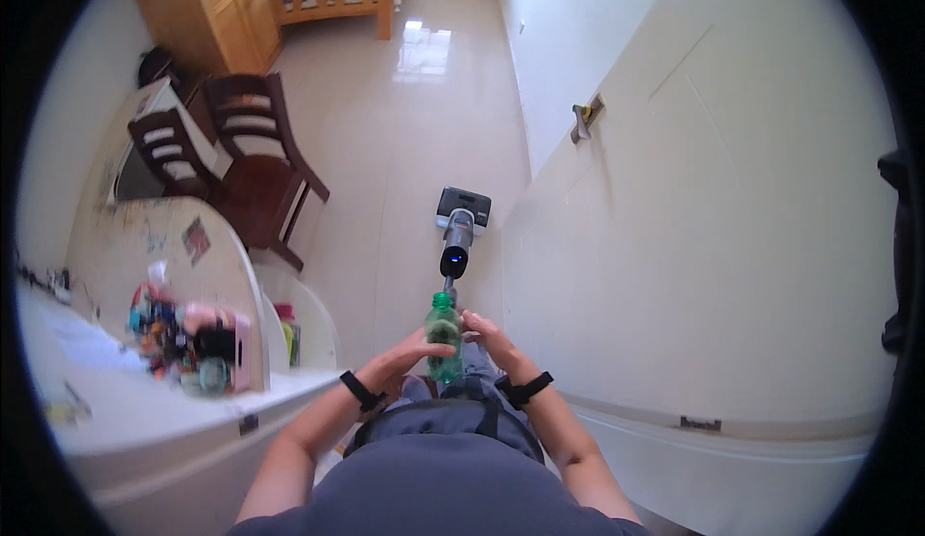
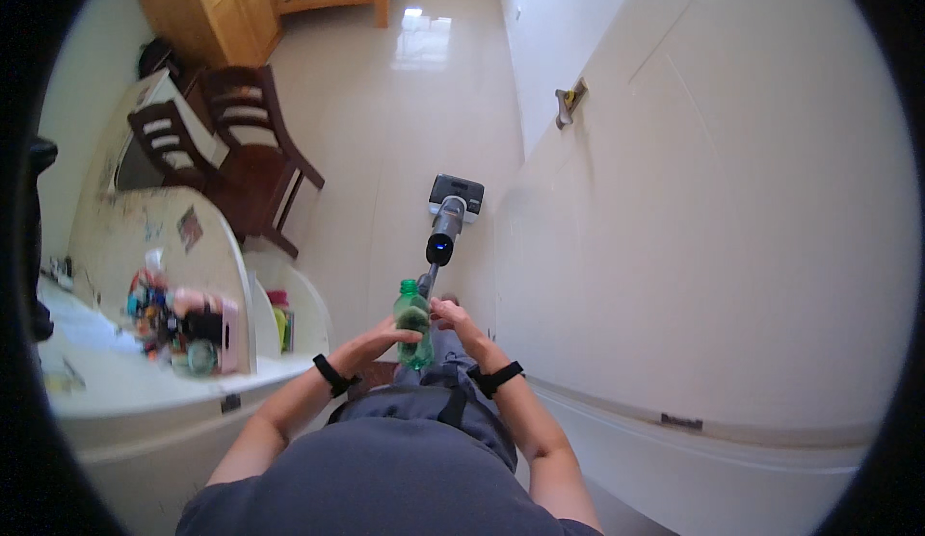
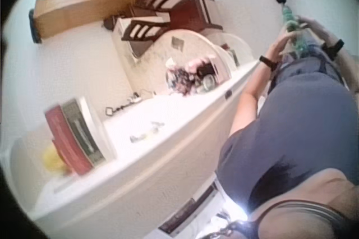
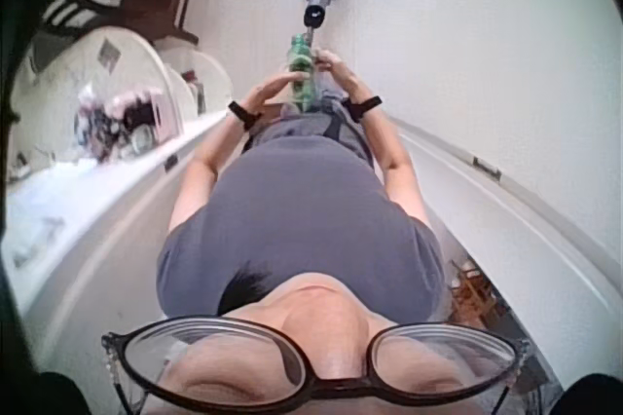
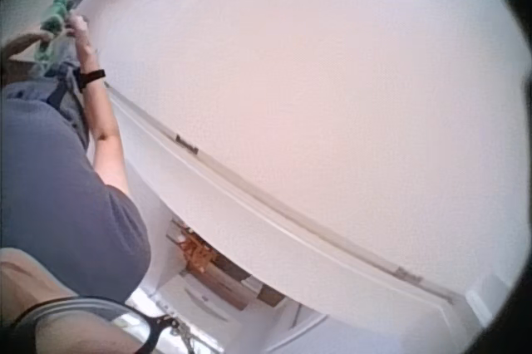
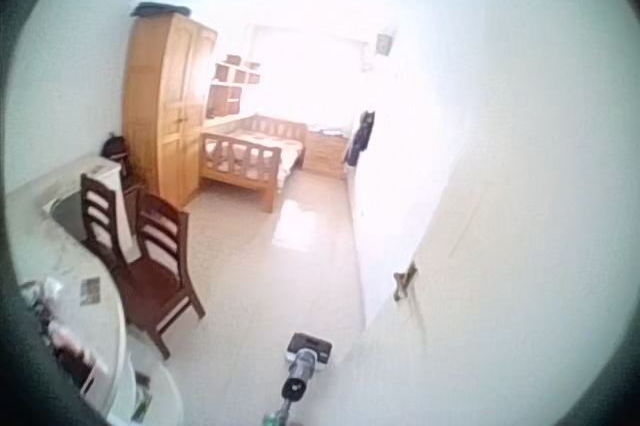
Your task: The person vacuums the floor in a room, moving two wooden chairs aside to reach the area underneath. They continue vacuuming around the room and a doorway mat, then walk toward another room.
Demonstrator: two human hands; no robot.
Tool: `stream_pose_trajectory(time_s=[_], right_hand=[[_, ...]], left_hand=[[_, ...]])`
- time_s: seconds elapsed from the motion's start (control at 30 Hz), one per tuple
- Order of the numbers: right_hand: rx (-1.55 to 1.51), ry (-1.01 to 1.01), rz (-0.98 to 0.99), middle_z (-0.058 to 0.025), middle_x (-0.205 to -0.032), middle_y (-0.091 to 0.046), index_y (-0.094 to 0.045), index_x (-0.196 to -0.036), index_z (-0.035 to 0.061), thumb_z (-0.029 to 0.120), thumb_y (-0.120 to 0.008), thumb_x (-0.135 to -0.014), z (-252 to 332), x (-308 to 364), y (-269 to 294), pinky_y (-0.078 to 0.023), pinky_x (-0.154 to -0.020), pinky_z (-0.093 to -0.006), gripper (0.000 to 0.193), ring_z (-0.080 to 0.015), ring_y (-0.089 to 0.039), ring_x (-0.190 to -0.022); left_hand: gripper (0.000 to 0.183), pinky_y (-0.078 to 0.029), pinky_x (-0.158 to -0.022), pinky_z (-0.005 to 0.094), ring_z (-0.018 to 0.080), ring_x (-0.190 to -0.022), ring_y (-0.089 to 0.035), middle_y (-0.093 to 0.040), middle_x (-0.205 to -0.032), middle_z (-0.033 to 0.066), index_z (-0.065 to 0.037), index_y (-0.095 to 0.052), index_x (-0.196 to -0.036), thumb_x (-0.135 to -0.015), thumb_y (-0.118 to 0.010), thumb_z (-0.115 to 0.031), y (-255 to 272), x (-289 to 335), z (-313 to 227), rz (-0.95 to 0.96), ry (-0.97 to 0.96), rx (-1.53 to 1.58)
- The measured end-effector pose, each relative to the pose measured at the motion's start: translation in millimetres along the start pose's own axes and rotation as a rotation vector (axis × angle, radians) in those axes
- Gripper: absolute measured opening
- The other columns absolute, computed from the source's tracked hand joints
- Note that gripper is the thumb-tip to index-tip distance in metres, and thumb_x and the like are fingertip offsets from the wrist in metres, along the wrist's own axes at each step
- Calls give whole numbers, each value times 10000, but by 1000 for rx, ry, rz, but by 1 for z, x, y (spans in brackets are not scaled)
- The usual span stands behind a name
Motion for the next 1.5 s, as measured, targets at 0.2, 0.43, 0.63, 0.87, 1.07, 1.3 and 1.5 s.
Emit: stream_pose_trajectory(time_s=[0.2, 0.43, 0.63, 0.87, 1.07, 1.3, 1.5], right_hand=[[159, 303, -509, -14, -947, -607, -602, -1127, 47, 209, -586, -861, 135, -69, 176, -436, -775, -239, 312, -89, -544, -852], [793, 547, -1277, -117, -1079, -535, -543, -1134, 27, 188, -622, -800, 317, -79, 273, -426, -876, -370, 379, -273, -521, -988], [966, -57, -1302, -165, -1152, -545, -511, -1182, 26, 290, -635, -788, 334, -148, 307, -416, -921, -401, 490, -325, -522, -1069], [966, -445, -1554, -177, -1124, -543, -499, -1136, 2, 292, -666, -745, 317, -190, 331, -392, -932, -425, 515, -331, -510, -1074], [892, -816, -1784, -177, -1092, -520, -470, -1042, 18, 286, -693, -710, 325, -215, 373, -346, -932, -473, 481, -352, -477, -1047], [805, -1139, -1966, -167, -1045, -555, -497, -1036, 2, 317, -679, -712, 343, -235, 386, -351, -928, -457, 487, -337, -489, -1039], [742, -1307, -2057, -184, -993, -574, -535, -977, -11, 283, -685, -702, 364, -251, 405, -367, -918, -462, 429, -357, -504, -1014]], left_hand=[[510, -410, -821, 279, 138, -933, -500, -531, -996, 16, -78, -544, -1106, -672, -760, -238, 134, -67, -59, -86, 116, -341], [503, -435, -842, 295, 135, -920, -536, -573, -985, 27, -60, -562, -1089, -672, -780, -238, 256, -138, -191, -129, 183, -602], [477, -437, -775, 274, 103, -839, -513, -554, -907, -4, -42, -549, -1033, -653, -797, -192, 313, -218, -278, -18, 191, -527], [883, -372, -955, 337, 197, -1084, -453, -482, -1170, 89, -11, -386, -1287, -582, -835, -296, 399, -359, -399, 411, 174, -958], [781, -347, -991, 361, 276, -1147, -429, -443, -1223, 153, -10, -462, -1214, -600, -814, -338, 440, -518, -487, 704, 209, -1140], [666, -356, -981, 404, 326, -1145, -429, -448, -1220, 158, -38, -529, -1138, -601, -818, -303, 464, -660, -557, 993, 263, -1191], [559, -416, -852, 394, 317, -1000, -478, -477, -1053, 151, -68, -574, -1039, -587, -822, -285, 459, -789, -604, 1168, 297, -1286]])
Point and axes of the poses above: each hand's wrist, its own x-axis away from the middle knuckle, its own y-axis out of the back of the hand, z = x × y, the point moved 8 cm from there along -x, towards the middle knuckle
